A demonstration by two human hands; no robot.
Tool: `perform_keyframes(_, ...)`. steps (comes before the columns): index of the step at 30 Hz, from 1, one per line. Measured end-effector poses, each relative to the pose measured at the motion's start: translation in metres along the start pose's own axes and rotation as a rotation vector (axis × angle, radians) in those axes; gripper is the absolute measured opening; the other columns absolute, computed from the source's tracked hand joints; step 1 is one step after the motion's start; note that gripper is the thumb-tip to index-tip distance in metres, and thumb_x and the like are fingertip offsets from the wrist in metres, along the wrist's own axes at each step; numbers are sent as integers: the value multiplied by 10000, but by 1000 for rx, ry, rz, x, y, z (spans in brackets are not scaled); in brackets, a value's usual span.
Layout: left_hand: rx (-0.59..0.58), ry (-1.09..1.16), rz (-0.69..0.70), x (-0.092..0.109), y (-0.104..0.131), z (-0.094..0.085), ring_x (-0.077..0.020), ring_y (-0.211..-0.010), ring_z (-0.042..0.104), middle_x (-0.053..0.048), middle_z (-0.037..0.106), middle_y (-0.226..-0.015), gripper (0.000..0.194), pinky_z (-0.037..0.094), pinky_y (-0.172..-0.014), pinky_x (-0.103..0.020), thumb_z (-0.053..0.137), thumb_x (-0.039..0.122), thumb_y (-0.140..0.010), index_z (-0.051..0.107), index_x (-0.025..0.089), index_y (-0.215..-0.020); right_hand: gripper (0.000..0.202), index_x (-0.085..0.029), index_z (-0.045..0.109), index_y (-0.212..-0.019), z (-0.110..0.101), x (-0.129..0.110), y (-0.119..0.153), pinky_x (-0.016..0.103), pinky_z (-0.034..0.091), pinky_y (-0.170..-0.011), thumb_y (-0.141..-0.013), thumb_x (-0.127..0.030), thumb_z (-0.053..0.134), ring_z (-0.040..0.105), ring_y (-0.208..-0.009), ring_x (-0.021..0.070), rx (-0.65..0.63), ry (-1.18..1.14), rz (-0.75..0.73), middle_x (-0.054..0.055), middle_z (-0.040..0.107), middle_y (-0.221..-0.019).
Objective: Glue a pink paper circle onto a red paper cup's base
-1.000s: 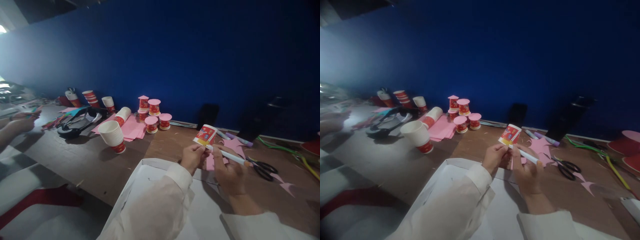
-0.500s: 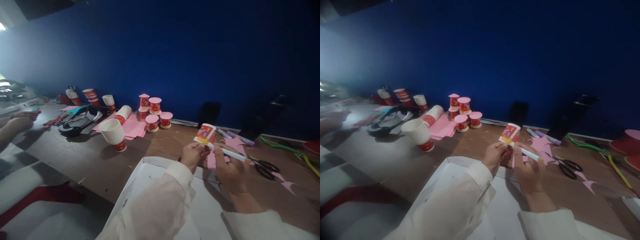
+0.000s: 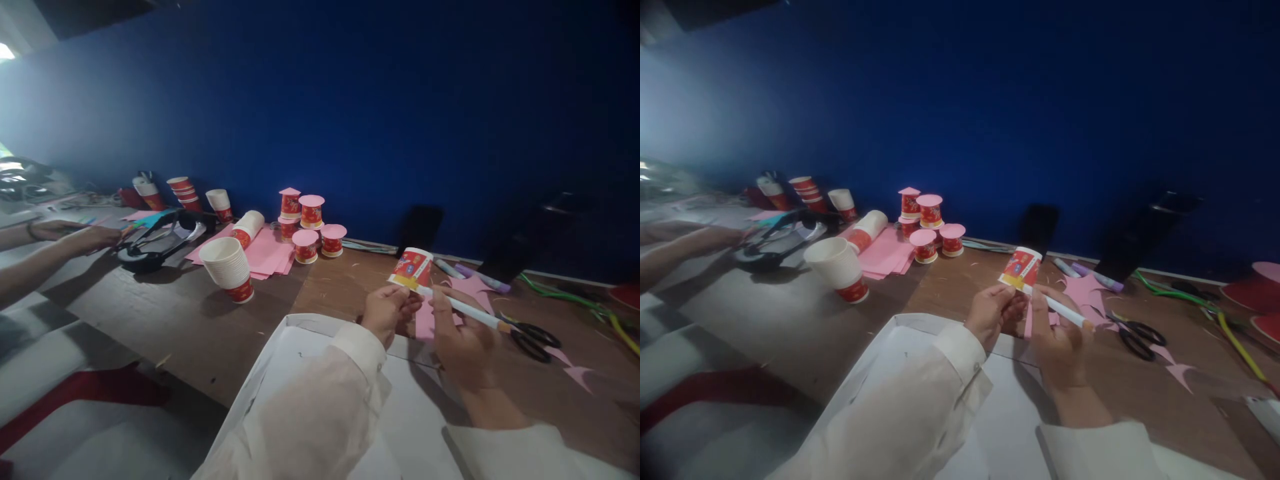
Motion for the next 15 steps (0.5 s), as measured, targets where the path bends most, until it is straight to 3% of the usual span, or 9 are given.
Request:
perform_keyframes(3,24,7,4,1,0,-1,-110,-679,682,-81,699,-726,128,552,-715,-209,741,122,-832,675,79,-731,371,-193,734,-1059,-1,5,0,406,569,-821,-944,-505,569,708,-824,229,25,-79,74,88,744,-917)
perform_keyframes(8,123,12,31,11,-12,-13,-82,-627,665,-75,712,-729,131,555,-690,-183,643,79,-888,668,94,-760,316,-185,748,-1056,-2,-6,-1,436,555,-936,-941,-431,587,710,-994,255,66,-70,-13,117,752,-1046)
perform_keyframes(11,225,-14,69,19,-22,-24,-76,-620,667,-53,704,-714,110,542,-639,-158,617,70,-907,664,105,-814,286,-209,750,-1087,-1,-8,0,436,535,-985,-947,-400,589,699,-1046,250,47,-86,-17,110,748,-1102)
perform_keyframes(15,298,-6,106,26,-30,-34,-110,-708,713,-60,697,-729,129,569,-714,-184,611,51,-902,634,108,-789,279,-220,750,-1099,3,3,2,442,515,-1015,-940,-391,598,669,-1137,263,3,-96,52,102,742,-1126)
Point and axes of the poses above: each hand's wrist, its own y-axis away from the middle knuckle, its own z-axis out of the palm, x = y × z, the point moved 4 cm from there along -y, towards the middle knuckle
